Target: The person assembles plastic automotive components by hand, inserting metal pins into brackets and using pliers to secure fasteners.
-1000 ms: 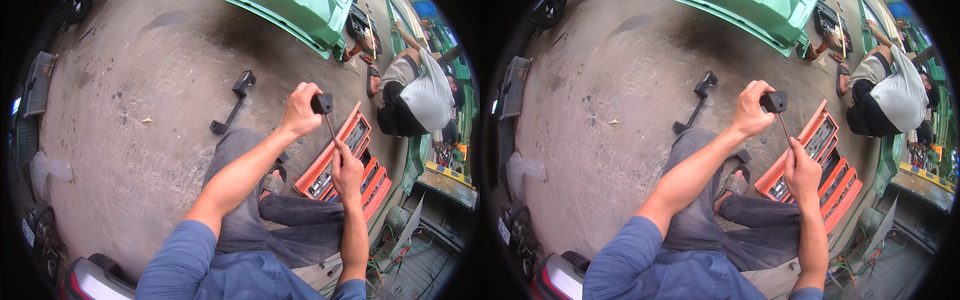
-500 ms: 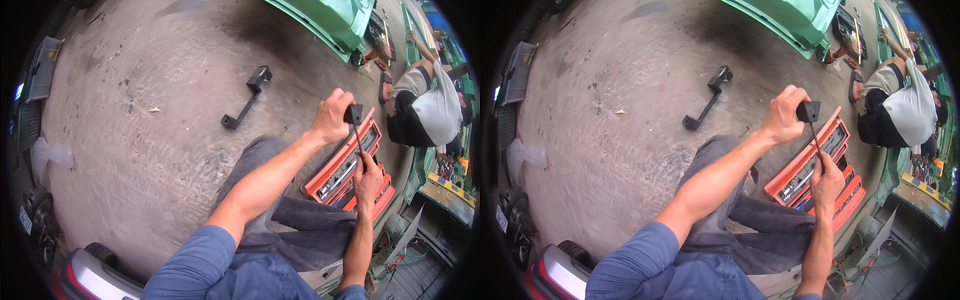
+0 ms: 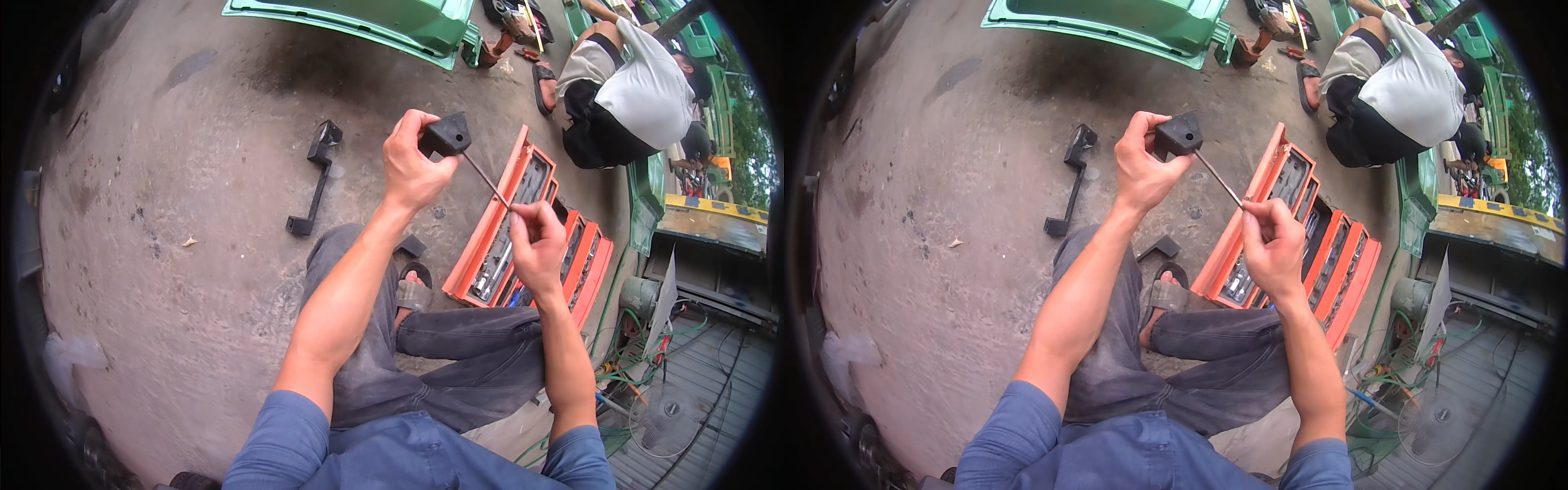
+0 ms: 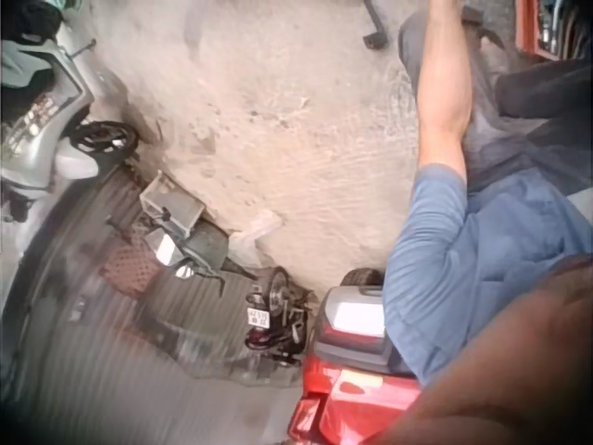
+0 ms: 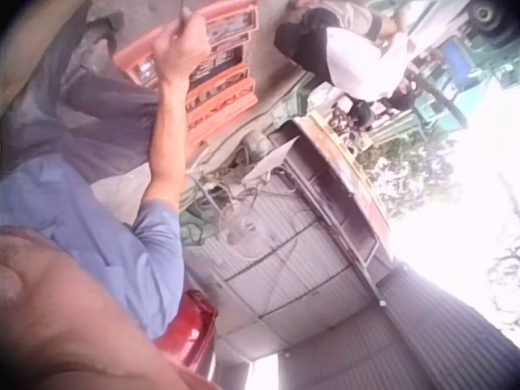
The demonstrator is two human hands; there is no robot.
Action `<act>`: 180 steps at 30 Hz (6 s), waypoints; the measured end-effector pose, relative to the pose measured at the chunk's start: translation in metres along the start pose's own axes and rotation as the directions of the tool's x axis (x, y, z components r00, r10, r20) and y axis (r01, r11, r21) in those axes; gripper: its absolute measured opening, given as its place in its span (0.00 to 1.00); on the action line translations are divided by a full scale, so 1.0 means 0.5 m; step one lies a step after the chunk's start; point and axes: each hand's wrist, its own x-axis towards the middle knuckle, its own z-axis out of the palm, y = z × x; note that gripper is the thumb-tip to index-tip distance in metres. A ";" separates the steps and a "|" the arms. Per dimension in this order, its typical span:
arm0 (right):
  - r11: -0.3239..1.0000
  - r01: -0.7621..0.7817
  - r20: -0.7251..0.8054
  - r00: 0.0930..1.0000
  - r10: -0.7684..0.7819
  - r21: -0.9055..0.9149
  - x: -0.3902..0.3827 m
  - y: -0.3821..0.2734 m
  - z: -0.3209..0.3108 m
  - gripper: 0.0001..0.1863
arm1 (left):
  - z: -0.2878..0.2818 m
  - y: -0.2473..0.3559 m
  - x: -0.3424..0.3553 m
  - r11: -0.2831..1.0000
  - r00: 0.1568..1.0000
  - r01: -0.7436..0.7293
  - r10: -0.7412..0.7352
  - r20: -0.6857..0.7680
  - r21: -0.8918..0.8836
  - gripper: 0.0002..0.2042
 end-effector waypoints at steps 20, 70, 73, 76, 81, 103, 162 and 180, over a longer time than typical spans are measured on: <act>0.960 0.184 0.424 0.902 -0.079 -0.214 0.004 -0.023 0.007 0.25 | -0.061 -0.010 0.012 0.993 0.992 0.033 -0.018 0.126 -0.114 0.26; 0.756 0.211 0.236 0.969 -0.076 -0.620 0.020 -0.043 0.036 0.08 | -0.110 -0.005 0.003 0.991 0.987 -0.134 0.133 0.094 0.009 0.26; 0.666 0.297 0.248 0.954 -0.171 -0.684 0.022 -0.032 0.029 0.08 | -0.091 -0.002 -0.007 0.991 0.993 -0.087 0.079 0.083 0.102 0.25; 0.593 0.336 0.274 0.942 -0.195 -0.732 0.021 -0.033 0.021 0.09 | -0.076 0.008 -0.009 0.977 0.997 -0.055 0.043 0.063 0.208 0.24; 0.882 0.123 0.362 0.931 0.057 -0.456 0.040 -0.030 0.028 0.08 | -0.092 -0.033 -0.004 0.958 0.989 -0.143 0.151 -0.012 0.248 0.23; 0.925 -0.007 -0.029 1.000 -0.005 -0.379 0.025 0.040 0.013 0.05 | -0.025 -0.031 -0.019 0.931 0.998 -0.031 0.048 -0.038 0.364 0.25; 0.607 0.537 0.126 0.801 -0.586 -0.586 0.033 0.024 0.036 0.13 | -0.110 -0.069 0.008 0.892 0.855 0.402 -0.446 0.263 0.206 0.28; 0.926 -0.009 0.498 0.841 0.211 -0.378 0.025 0.050 0.020 0.10 | -0.102 -0.088 -0.003 0.906 0.954 -0.133 0.008 0.298 0.402 0.26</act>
